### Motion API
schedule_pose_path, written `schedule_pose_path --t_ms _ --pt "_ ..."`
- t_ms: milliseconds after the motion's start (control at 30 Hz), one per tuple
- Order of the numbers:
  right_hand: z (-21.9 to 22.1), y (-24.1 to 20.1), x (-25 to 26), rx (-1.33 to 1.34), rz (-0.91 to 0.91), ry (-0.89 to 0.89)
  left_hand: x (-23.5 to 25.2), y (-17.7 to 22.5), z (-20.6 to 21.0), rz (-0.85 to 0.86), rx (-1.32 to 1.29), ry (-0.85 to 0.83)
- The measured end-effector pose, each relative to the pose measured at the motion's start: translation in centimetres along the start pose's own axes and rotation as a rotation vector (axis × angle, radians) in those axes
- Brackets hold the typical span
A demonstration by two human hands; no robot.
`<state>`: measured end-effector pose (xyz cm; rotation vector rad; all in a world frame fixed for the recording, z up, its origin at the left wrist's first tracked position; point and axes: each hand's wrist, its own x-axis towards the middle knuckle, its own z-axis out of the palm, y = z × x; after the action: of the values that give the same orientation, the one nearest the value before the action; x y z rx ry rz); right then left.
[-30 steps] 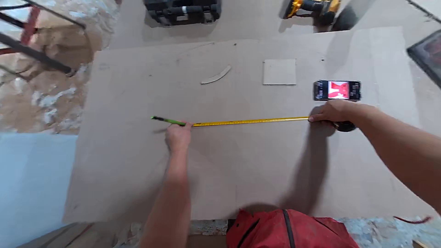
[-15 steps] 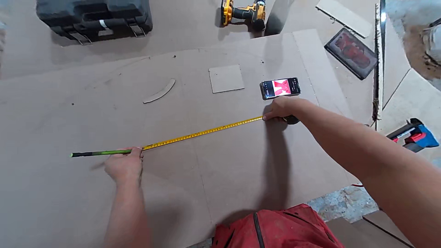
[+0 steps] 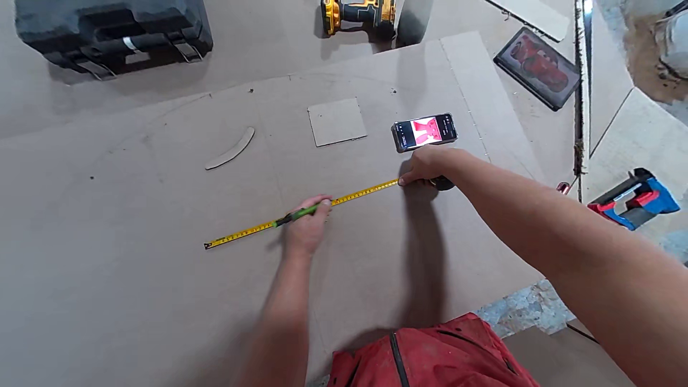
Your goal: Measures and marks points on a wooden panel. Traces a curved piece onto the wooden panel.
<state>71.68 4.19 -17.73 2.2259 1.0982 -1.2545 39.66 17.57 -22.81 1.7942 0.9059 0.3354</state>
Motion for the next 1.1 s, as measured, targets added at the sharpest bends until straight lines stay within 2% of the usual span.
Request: schedule_pose_path --t_ms 100,233,367,467,567,700,1100 --pt "0.1 0.2 0.0 0.002 -0.013 0.014 0.8 1.0 2.9 -0.030 0.056 -0.047" --pt "0.1 0.2 -0.2 -0.010 -0.024 0.028 0.9 0.3 2.6 -0.069 -0.054 0.036" --pt "0.2 0.2 -0.1 0.005 -0.031 0.027 1.2 1.5 3.3 -0.112 0.044 -0.003" --pt "0.1 0.3 0.2 0.004 -0.029 0.024 1.6 2.3 5.1 -0.068 0.076 -0.034" --pt "0.0 0.3 0.1 0.002 -0.025 0.017 1.7 2.2 6.2 -0.051 0.081 0.032" --pt "0.2 0.4 0.0 0.002 -0.052 0.045 1.6 2.2 6.1 -0.039 0.118 0.087" --pt "0.3 0.7 -0.2 0.030 -0.044 0.043 1.6 1.5 6.3 -0.044 0.112 0.063"
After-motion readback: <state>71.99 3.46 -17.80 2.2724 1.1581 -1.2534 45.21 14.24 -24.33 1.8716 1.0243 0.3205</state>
